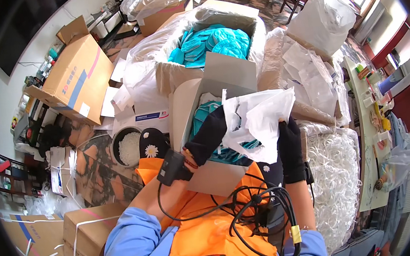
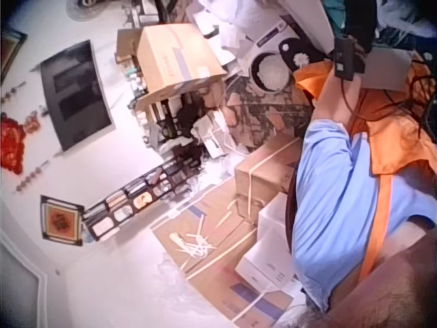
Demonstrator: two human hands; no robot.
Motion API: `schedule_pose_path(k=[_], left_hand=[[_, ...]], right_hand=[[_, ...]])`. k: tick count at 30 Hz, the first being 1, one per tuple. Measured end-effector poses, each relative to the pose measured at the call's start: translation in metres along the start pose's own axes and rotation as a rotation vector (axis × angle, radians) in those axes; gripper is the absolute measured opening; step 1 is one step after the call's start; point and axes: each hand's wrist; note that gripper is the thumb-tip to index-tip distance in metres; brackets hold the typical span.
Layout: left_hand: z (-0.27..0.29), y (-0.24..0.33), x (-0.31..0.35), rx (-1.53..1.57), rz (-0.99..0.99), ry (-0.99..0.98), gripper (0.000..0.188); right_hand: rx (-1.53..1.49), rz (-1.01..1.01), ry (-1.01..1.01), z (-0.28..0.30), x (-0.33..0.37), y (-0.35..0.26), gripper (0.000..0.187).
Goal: Placing individually wrapped medical masks into a product box.
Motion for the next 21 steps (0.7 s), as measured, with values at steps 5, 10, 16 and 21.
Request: schedule_pose_path(k=[5, 10, 16, 21], left_hand=[[0.01, 0.005, 0.011, -0.032, -0.232, -0.067, 0.047], [0.013, 0.0, 0.012, 0.078, -0.153, -0.07, 0.043], [0.008, 0.001, 0.01, 1.009, 0.621, -0.15, 0.04], [0.023, -0.01, 0.002, -0.032, -0.281, -0.071, 0.038]], right_hand=[[0.116, 0.026, 0.049, -0.013, 0.003, -0.022, 0.031], [0.021, 0.043, 0.07, -0.021, 0.0, -0.023, 0.031], [0.204, 0.091, -0.092, -0.024, 0.006, -0.023, 0.03], [-0.101, -0.012, 0.009, -0.017, 0.003, -0.026, 0.033]])
Point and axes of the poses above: each hand's wrist, its own x-axis away from the middle knuckle, its own z-axis out of the back of the hand, y = z × x, and after that the axes turned 2 degrees about z, right-handed
